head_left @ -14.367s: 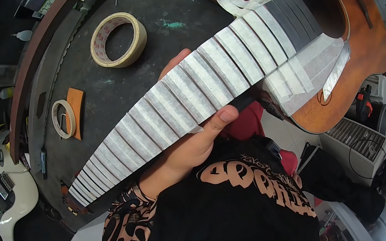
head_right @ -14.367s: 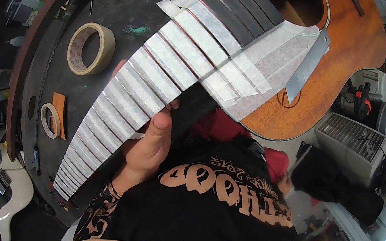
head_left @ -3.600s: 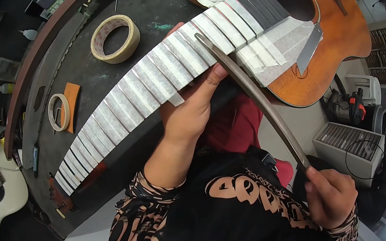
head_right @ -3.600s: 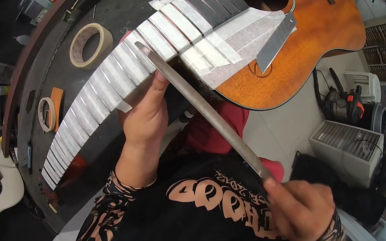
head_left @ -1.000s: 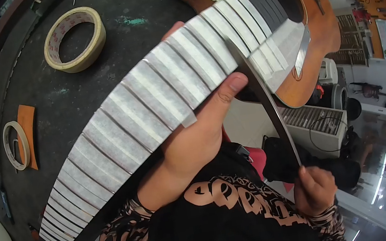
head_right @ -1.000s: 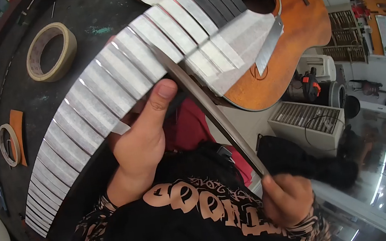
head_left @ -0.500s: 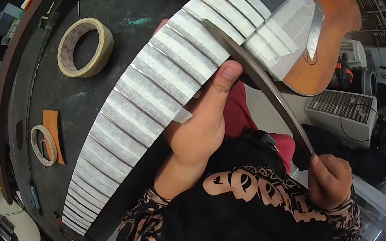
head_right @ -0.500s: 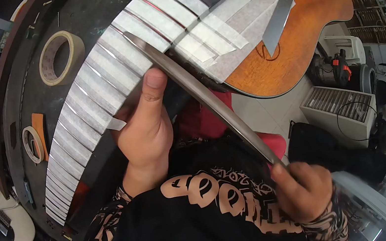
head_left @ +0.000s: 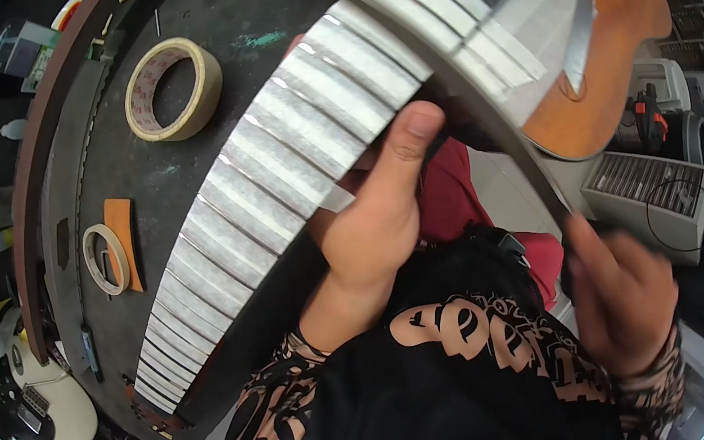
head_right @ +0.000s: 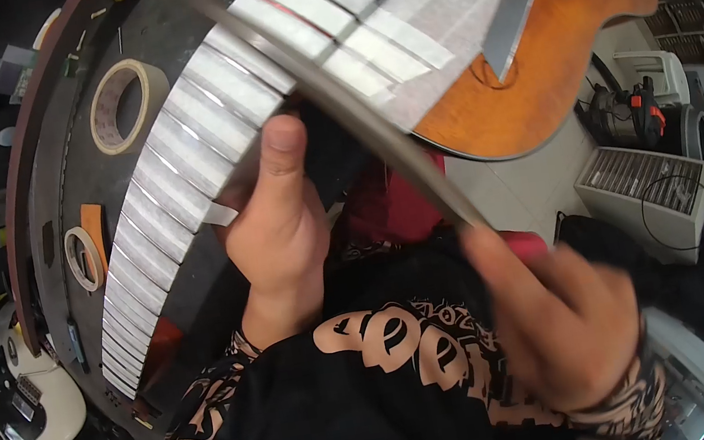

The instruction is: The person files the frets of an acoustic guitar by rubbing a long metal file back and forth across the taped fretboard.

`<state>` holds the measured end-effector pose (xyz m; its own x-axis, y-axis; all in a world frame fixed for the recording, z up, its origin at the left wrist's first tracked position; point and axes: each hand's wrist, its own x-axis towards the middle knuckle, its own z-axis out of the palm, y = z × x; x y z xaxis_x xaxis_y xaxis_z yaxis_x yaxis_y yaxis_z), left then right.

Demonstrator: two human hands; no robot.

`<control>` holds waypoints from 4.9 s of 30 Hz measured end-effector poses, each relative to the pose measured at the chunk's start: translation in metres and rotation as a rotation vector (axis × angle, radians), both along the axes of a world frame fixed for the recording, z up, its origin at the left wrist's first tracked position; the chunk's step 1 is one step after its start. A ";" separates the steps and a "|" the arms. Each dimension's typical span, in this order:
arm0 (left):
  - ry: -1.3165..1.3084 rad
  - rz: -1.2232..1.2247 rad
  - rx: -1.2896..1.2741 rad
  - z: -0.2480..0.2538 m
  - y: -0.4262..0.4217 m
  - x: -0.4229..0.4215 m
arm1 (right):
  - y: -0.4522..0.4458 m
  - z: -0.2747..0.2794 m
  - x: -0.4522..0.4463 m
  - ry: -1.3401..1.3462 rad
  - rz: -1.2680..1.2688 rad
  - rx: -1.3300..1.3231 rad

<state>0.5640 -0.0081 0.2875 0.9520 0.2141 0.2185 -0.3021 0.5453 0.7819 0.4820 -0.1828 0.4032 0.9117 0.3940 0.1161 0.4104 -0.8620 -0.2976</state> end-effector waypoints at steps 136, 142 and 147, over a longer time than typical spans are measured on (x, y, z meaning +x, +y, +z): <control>-0.543 -0.946 1.233 -0.074 -0.109 -0.015 | -0.003 0.002 0.036 0.552 0.018 0.599; -0.561 -0.981 1.220 -0.071 -0.107 -0.015 | -0.053 -0.004 -0.030 0.464 0.011 0.665; -0.529 -1.044 1.234 -0.063 -0.063 -0.030 | 0.015 0.003 0.071 0.522 0.044 0.664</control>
<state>0.5339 -0.0714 0.2243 0.3415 -0.9365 0.0794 -0.5823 -0.1445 0.8000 0.5530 -0.1683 0.4064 0.8979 0.4295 -0.0960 0.1087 -0.4279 -0.8973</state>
